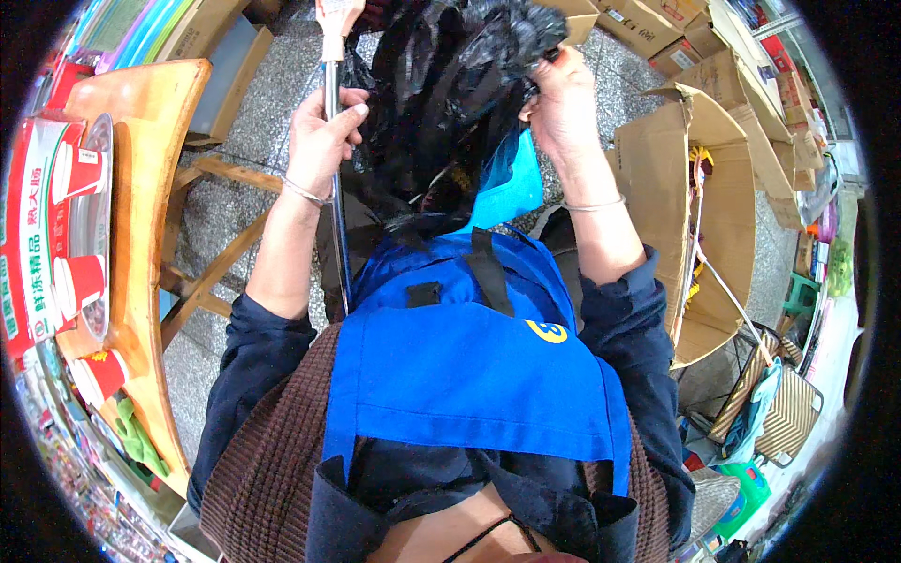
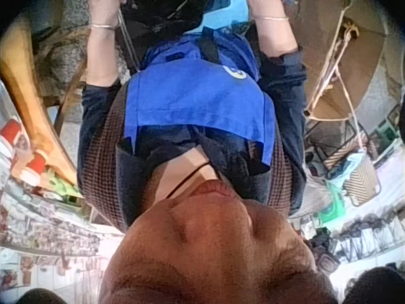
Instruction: The person assembles long-handled brushes by inserting metal rods into brush heads and placing them into a black plastic bag. The person repeatedly picks up brush heads and rods, aligns them, and secures them together before depositing the assembled brooms into the bag.
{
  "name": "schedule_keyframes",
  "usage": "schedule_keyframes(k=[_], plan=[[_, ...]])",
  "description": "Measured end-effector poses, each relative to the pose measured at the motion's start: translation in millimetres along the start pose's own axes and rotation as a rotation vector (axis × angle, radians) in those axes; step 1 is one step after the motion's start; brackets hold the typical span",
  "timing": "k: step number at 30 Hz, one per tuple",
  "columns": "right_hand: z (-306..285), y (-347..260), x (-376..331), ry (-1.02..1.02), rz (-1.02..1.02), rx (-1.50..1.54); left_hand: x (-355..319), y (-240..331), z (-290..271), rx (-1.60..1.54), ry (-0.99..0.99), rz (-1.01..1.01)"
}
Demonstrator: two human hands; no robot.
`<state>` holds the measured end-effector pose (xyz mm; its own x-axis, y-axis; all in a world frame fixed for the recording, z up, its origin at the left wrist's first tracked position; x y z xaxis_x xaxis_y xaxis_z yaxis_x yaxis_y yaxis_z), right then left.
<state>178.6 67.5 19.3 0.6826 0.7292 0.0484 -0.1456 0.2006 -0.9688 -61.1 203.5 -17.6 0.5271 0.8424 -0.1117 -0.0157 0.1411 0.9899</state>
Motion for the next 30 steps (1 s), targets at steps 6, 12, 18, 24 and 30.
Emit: schedule_keyframes(k=[6,12,18,24,30], plan=[[-26.5,-71.3,4.0,-0.041,-0.172,0.399,13.2,13.4,-46.7,-0.070,0.136,0.093],[-113.6,-161.3,-29.2,0.289,-0.248,0.302,32.8,-0.5,-72.0,-0.106,0.222,0.030],[-143.4,-197.9,-100.3,0.727,-0.418,0.047,29.1,1.8,-32.5,-0.040,0.061,-0.010],[-149.8,-207.9,-120.7,0.667,-0.472,-0.225,0.9,23.8,15.8,-0.010,-0.188,-0.038],[-187.9,-273.0,-136.2,0.791,-0.599,-0.265,5.1,40.0,20.1,0.147,-0.166,0.099]])
Point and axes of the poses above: each hand's wrist, its own x-axis towards the middle knuckle, its own z-axis out of the palm, y = z × x, the point moved 10 cm from there along x, towards the middle knuckle, and after that the axes turned 8 degrees about -x, right-handed, at the moved point
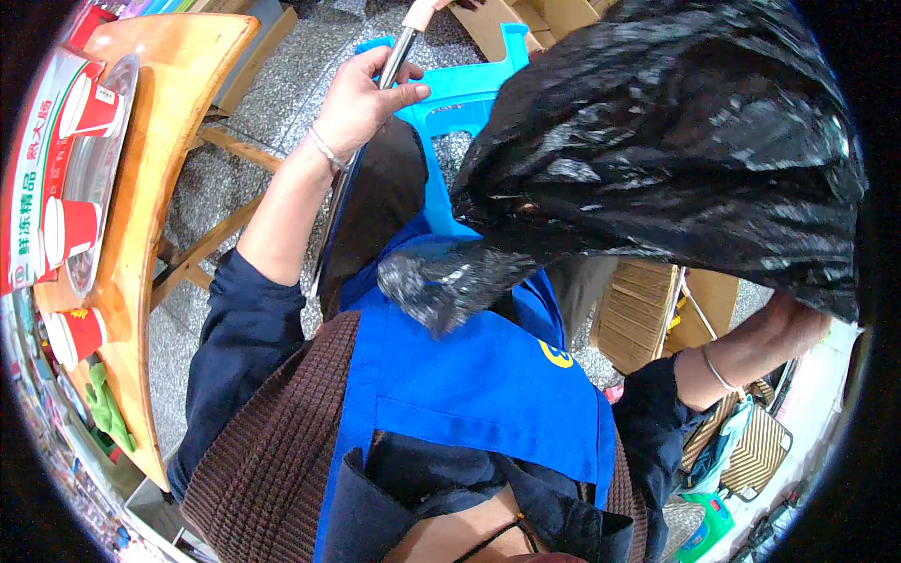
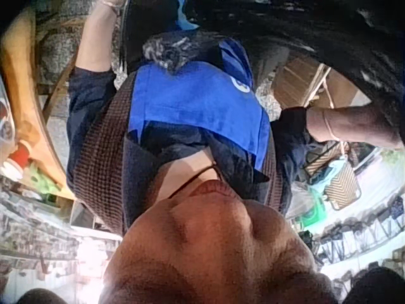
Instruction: The person assembles long-handled brushes by inserting metal rods into brush heads and placing them into a black plastic bag. The person repeatedly picks up brush heads and rods, aligns them, and secures them together before depositing the assembled brooms into the bag.
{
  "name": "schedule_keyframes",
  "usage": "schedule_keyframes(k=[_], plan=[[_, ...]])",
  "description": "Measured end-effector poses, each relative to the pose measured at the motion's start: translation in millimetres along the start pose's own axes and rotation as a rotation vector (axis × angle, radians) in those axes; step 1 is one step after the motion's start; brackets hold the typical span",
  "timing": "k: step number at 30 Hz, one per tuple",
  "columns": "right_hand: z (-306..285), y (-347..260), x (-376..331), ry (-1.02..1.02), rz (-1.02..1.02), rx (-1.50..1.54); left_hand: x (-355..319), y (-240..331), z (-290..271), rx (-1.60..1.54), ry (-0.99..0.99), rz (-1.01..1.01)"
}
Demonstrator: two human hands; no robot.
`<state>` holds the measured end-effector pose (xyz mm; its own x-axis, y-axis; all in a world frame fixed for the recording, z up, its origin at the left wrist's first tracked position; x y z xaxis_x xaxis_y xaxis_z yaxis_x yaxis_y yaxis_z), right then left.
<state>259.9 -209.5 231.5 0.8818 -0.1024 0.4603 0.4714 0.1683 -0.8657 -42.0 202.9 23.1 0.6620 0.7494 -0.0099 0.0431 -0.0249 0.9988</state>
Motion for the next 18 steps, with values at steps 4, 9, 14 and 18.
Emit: schedule_keyframes(k=[4,9,14,18], plan=[[-25.4,-3.4,-3.5,0.051,0.024,-0.012,0.5,-19.5,-7.8,-0.005,0.063,-0.059],[-21.3,9.9,-41.1,-0.020,0.010,-0.067,-2.9,-32.1,-16.5,-0.073,0.085,-0.067],[15.5,12.4,-59.4,-0.134,0.004,-0.074,-7.2,-24.3,-20.9,-0.098,0.118,-0.007],[69.7,14.6,-62.2,-0.347,-0.047,0.017,-24.1,-9.1,-14.3,-0.498,0.103,-0.044]])
Point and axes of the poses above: each hand's wrist, its own x-axis towards the middle knuckle, its own z-axis out of the palm, y = z × x, the point moved 10 cm from there along x, towards the middle knuckle, and after that the axes turned 8 degrees about -x, right-handed, at the moved point
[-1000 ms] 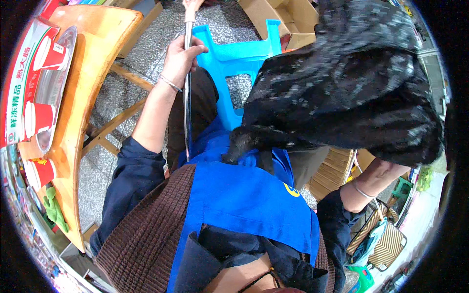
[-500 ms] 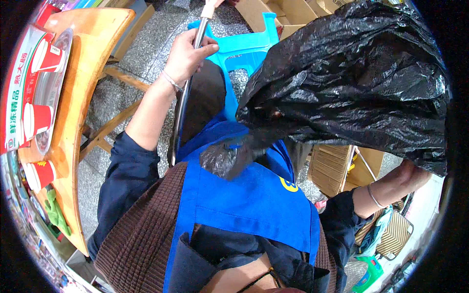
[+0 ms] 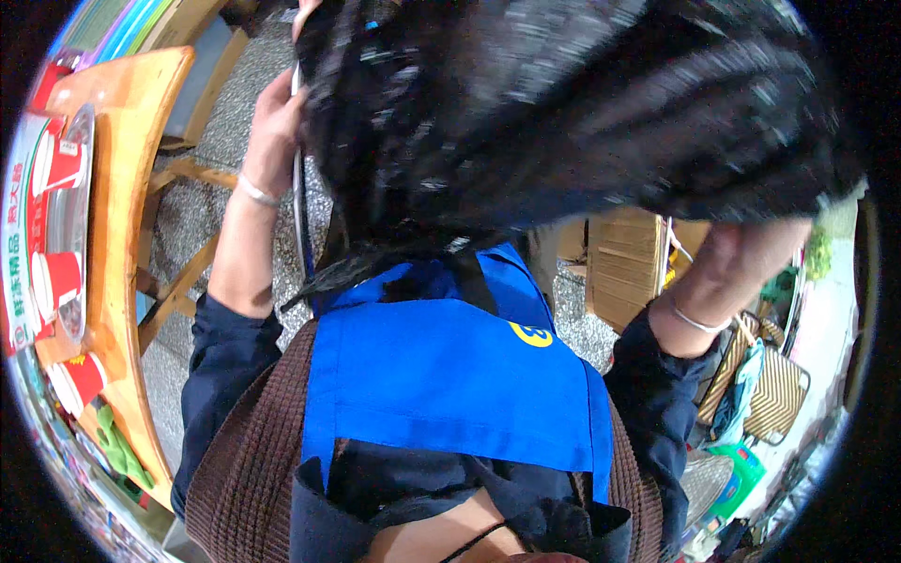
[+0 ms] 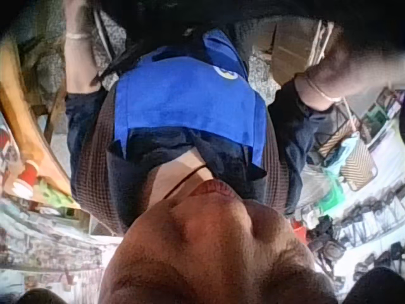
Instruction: The person assembles long-handled brushes by inserting metal rods into brush heads and placing them into a black plastic bag. The person repeatedly picks up brush heads and rods, aligns them, and secures them together before depositing the assembled brooms into the bag.
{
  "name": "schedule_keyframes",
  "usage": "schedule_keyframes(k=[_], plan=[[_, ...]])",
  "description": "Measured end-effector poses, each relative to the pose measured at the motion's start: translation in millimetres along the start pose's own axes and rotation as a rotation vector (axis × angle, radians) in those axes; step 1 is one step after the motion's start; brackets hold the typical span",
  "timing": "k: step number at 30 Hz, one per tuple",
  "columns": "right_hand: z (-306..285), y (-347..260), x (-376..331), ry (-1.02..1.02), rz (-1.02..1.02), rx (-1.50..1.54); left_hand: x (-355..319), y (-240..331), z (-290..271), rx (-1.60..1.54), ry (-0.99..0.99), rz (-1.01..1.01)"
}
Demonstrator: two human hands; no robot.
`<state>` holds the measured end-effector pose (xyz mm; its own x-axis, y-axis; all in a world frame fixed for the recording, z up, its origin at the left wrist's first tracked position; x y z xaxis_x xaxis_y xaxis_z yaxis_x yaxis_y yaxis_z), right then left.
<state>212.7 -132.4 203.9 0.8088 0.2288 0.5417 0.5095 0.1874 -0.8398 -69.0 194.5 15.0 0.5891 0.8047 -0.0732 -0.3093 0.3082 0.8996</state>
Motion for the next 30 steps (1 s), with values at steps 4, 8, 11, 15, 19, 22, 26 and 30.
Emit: schedule_keyframes(k=[4,8,11,15,19,22,26,30], plan=[[78.8,13.6,-0.9,-0.267,0.143,0.182,-29.3,47.4,56.9,0.004,-0.336,0.169],[131.6,5.0,-16.8,-0.328,0.106,0.372,-27.2,46.9,84.7,0.377,-0.266,0.083],[109.3,13.6,-18.5,-0.294,0.190,0.073,-13.5,56.3,89.7,0.128,-0.235,0.167],[41.4,33.7,-23.1,-0.127,0.224,0.127,9.3,52.4,53.4,0.086,-0.219,0.240],[-28.6,97.8,-58.2,-0.099,0.502,-0.183,69.0,-2.9,-30.4,0.212,0.045,0.128],[-94.3,169.8,-99.3,0.087,0.677,-0.228,94.5,-62.0,-96.4,0.389,0.200,0.012],[-181.8,256.6,-170.0,0.168,0.688,-0.568,104.9,-121.8,-155.8,0.906,0.285,-0.033],[-197.8,319.0,-258.5,-0.259,0.718,-1.086,86.4,-189.8,-227.3,1.201,0.395,-0.227]])
Point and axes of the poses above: each hand's wrist, its own x-axis towards the middle knuckle, its own z-axis out of the palm, y = z × x, the point moved 10 cm from there along x, towards the middle knuckle, and after that the axes turned 8 degrees about -x, right-handed, at the moved point
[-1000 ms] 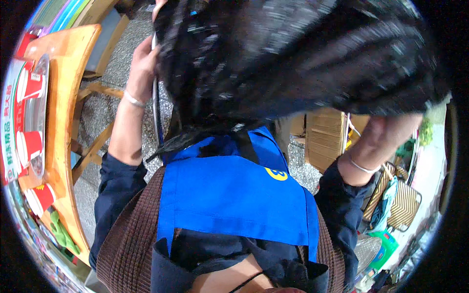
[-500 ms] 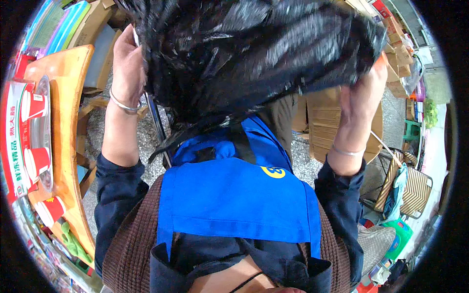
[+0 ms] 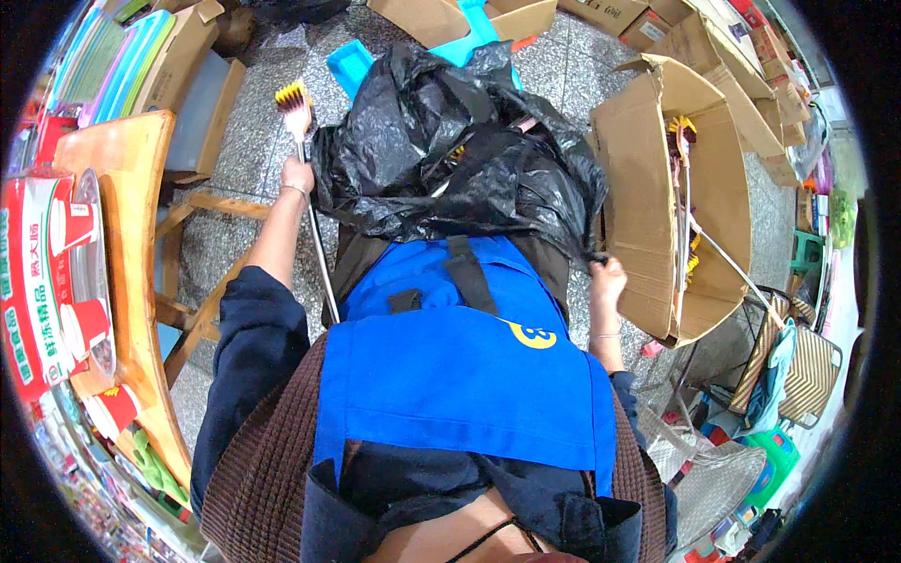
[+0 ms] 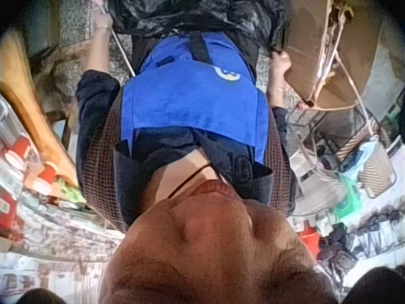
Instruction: The person assembles long-handled brushes by inserting metal rods into brush heads and placing them into a black plastic bag. The person repeatedly picks up brush heads and rods, aligns them, and secures them together before depositing the assembled brooms into the bag.
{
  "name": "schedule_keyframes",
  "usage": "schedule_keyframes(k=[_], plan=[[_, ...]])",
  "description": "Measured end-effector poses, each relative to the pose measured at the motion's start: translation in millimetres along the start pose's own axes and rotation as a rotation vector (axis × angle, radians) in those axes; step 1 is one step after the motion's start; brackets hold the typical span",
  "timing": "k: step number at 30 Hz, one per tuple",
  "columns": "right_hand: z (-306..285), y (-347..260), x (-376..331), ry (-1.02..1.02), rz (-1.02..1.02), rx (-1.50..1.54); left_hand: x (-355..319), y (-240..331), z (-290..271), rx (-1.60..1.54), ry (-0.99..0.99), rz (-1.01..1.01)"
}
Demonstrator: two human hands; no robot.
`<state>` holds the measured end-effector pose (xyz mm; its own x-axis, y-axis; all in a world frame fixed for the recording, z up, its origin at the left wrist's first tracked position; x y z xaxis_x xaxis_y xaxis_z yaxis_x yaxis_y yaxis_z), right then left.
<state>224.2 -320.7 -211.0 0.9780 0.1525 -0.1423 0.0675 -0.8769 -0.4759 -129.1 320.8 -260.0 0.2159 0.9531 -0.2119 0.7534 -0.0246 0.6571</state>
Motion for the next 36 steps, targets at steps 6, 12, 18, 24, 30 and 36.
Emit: schedule_keyframes(k=[6,12,18,24,30,36], plan=[[53.5,14.0,-27.5,-0.137,0.010,0.238,15.9,-113.3,52.8,-0.369,-0.149,-0.303],[43.4,1.7,-11.0,-0.118,-0.025,0.271,-7.3,-56.5,3.9,-0.303,-0.188,-0.279],[45.4,-2.6,-12.6,-0.226,0.167,0.503,-76.6,117.1,-91.2,0.198,0.130,0.365],[1.8,-52.0,1.6,0.017,-0.162,-0.036,-165.7,250.4,-81.0,-0.628,-0.510,0.384],[-19.8,-78.8,13.5,-0.055,-0.150,-0.206,-205.5,333.7,-32.8,-0.637,-0.784,0.430],[-74.3,-127.7,8.6,0.142,-0.133,-0.327,-202.2,361.9,-16.3,-0.816,-0.828,0.416]])
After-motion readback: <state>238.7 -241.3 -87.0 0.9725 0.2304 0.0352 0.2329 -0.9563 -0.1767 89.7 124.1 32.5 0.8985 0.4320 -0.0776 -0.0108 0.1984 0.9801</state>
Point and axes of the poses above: each hand's wrist, its own x-axis towards the middle knuckle, its own z-axis out of the palm, y = z × x, the point moved 10 cm from there along x, towards the middle knuckle, and after that the axes turned 8 degrees about -x, right-handed, at the moved point
